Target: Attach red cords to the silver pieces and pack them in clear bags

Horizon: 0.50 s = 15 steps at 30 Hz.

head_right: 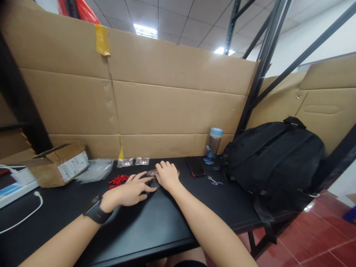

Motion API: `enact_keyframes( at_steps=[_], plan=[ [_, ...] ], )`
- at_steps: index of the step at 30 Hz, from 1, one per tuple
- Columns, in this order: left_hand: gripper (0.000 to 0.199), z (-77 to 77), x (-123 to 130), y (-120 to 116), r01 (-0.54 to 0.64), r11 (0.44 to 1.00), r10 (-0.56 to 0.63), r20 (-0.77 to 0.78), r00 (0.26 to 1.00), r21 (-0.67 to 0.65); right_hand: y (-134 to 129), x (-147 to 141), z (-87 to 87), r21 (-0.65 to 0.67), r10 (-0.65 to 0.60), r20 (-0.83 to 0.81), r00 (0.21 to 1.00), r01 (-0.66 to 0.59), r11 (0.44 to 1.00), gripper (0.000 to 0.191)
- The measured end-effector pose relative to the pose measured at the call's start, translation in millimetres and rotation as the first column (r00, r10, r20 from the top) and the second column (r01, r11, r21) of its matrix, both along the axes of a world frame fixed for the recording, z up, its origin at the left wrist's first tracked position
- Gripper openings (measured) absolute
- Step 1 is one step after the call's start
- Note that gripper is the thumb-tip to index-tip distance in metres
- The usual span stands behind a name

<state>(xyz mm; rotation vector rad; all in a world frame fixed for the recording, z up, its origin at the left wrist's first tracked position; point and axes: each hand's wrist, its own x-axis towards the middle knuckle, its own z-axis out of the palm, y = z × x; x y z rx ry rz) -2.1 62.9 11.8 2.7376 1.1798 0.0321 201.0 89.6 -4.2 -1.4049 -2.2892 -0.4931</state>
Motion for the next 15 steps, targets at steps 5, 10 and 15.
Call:
enact_keyframes(
  at_steps=[5,10,15],
  plan=[
    [0.032,8.8,-3,5,-0.017,0.989,-0.006,0.152,0.988,0.145,7,16,3.1,-0.222,0.244,-0.315,0.917,-0.321,0.921,0.029],
    [0.057,5.1,4,9,-0.137,0.956,0.051,0.313,0.948,0.258,23,44,2.2,-0.308,0.219,-0.646,0.732,-0.512,0.802,0.027],
    [0.041,-1.6,8,16,-0.256,0.929,0.156,0.346,0.925,0.266,22,47,2.2,-0.263,0.281,-0.532,0.799,-0.471,0.842,0.035]
  ],
)
